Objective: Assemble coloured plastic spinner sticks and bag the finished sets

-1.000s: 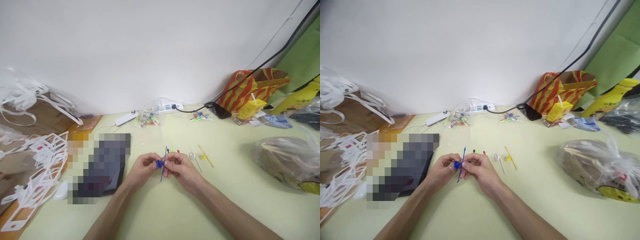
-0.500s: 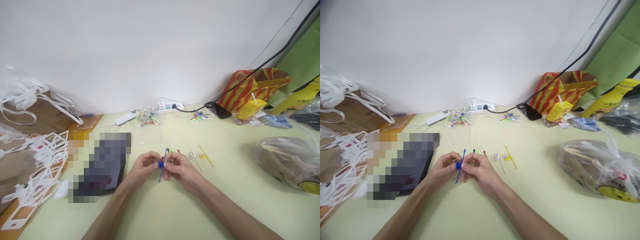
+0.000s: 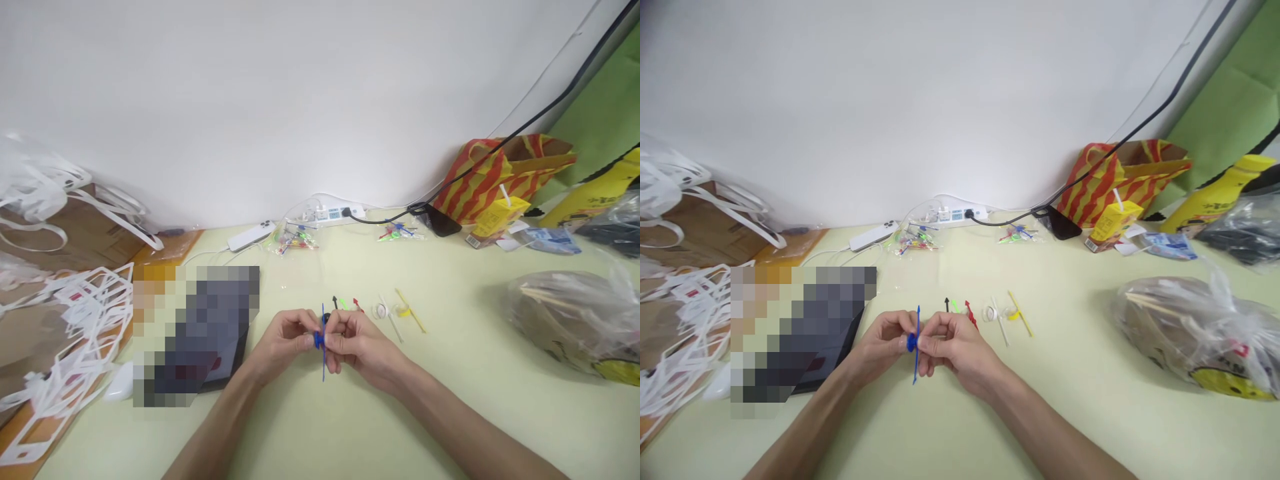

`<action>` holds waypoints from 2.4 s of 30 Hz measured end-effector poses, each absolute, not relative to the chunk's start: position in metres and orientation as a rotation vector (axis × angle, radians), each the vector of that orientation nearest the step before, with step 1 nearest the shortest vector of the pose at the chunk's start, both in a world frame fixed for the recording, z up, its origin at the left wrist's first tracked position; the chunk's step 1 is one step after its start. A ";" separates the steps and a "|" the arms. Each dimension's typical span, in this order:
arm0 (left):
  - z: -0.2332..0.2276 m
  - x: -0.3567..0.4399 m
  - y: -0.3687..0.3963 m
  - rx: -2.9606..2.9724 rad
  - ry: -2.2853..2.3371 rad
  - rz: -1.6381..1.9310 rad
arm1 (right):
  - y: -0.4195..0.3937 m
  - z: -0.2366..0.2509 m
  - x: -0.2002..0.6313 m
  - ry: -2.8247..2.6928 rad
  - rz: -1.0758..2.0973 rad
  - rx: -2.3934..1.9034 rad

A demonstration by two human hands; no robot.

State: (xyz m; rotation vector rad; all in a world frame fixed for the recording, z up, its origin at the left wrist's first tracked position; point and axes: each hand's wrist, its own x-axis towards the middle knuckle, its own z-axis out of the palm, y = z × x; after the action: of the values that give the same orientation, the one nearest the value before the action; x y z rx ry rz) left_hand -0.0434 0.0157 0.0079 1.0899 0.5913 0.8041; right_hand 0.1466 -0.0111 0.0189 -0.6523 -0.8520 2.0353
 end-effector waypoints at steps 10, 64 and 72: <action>0.020 -0.048 0.018 1.027 0.611 0.987 | -0.011 0.026 0.150 -0.861 1.805 -0.609; 0.013 -0.073 0.037 2.323 1.595 0.544 | -0.003 -0.001 0.156 -1.804 0.453 -1.370; 0.013 -0.069 0.034 2.353 1.621 0.821 | -0.001 0.003 0.161 -1.530 0.644 -1.394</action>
State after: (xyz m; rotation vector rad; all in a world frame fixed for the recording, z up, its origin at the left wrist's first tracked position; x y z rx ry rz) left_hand -0.0688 0.0338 0.0132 2.3530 1.6207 0.8208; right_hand 0.1614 -0.0015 0.0033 -1.3942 -1.5299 0.6441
